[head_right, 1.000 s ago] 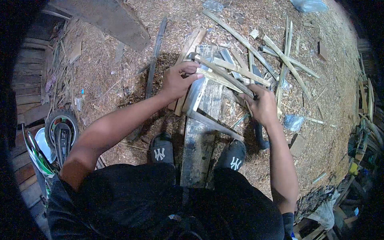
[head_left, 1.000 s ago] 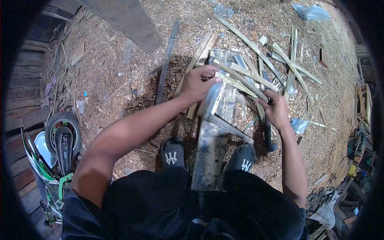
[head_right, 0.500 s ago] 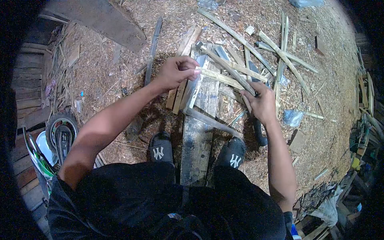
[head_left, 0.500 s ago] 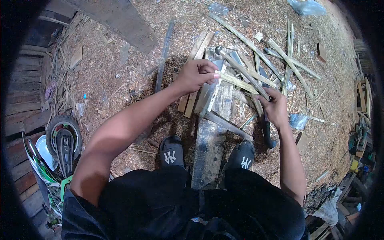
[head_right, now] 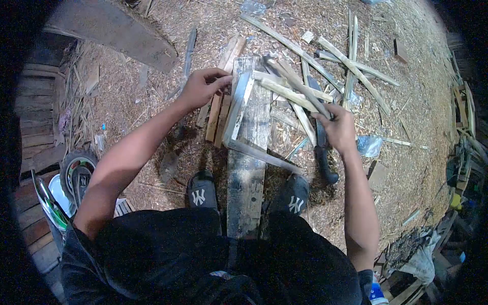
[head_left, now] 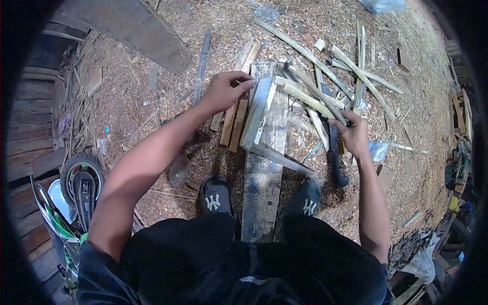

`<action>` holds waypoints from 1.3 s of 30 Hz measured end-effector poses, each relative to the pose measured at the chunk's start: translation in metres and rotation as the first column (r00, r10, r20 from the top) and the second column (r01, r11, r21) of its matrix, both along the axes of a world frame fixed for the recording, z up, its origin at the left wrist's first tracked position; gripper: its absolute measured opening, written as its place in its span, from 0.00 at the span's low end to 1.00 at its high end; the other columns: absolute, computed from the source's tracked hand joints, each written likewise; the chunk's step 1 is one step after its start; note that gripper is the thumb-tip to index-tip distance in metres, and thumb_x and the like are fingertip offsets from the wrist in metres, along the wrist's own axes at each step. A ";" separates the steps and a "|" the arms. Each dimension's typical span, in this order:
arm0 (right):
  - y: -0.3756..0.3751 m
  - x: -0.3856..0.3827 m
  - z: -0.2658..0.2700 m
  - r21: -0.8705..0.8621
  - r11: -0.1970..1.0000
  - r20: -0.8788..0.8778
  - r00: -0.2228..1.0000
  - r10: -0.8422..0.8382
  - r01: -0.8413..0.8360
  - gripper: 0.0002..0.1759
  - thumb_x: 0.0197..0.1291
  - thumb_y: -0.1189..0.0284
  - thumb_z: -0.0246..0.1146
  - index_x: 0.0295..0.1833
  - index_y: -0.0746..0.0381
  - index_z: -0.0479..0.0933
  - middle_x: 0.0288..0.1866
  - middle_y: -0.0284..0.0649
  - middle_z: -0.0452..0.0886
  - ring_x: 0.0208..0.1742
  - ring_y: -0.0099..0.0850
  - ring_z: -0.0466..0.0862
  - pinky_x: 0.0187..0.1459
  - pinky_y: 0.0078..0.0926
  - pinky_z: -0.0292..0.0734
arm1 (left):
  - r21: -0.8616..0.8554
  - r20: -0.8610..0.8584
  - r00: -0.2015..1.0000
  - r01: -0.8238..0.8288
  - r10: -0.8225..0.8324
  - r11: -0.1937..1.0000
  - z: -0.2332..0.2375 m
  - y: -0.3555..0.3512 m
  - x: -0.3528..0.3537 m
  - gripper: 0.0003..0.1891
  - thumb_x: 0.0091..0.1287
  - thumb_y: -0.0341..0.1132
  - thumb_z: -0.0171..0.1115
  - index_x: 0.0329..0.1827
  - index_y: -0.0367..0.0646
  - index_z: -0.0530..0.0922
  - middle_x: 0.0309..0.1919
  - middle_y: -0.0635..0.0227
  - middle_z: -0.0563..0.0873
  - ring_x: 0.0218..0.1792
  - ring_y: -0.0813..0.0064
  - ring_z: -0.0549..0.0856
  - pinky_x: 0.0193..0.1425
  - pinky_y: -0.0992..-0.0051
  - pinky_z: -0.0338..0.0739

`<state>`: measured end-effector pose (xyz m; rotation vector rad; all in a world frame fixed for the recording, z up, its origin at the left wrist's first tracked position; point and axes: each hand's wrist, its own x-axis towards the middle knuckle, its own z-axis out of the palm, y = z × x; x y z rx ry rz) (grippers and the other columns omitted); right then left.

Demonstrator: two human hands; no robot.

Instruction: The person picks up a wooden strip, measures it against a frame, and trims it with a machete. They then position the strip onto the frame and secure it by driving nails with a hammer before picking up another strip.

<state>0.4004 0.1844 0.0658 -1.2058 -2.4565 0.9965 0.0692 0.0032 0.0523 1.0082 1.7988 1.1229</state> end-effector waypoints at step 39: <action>0.116 -0.016 -0.055 0.095 0.977 0.317 0.936 0.151 -0.190 0.17 0.57 0.77 0.69 0.52 0.69 0.78 0.43 0.57 0.84 0.45 0.50 0.87 0.48 0.40 0.79 | -0.417 -0.366 0.923 -0.044 -0.123 0.908 -0.096 -0.054 -0.084 0.19 0.58 0.48 0.77 0.44 0.44 0.89 0.35 0.59 0.91 0.36 0.63 0.90 0.45 0.64 0.83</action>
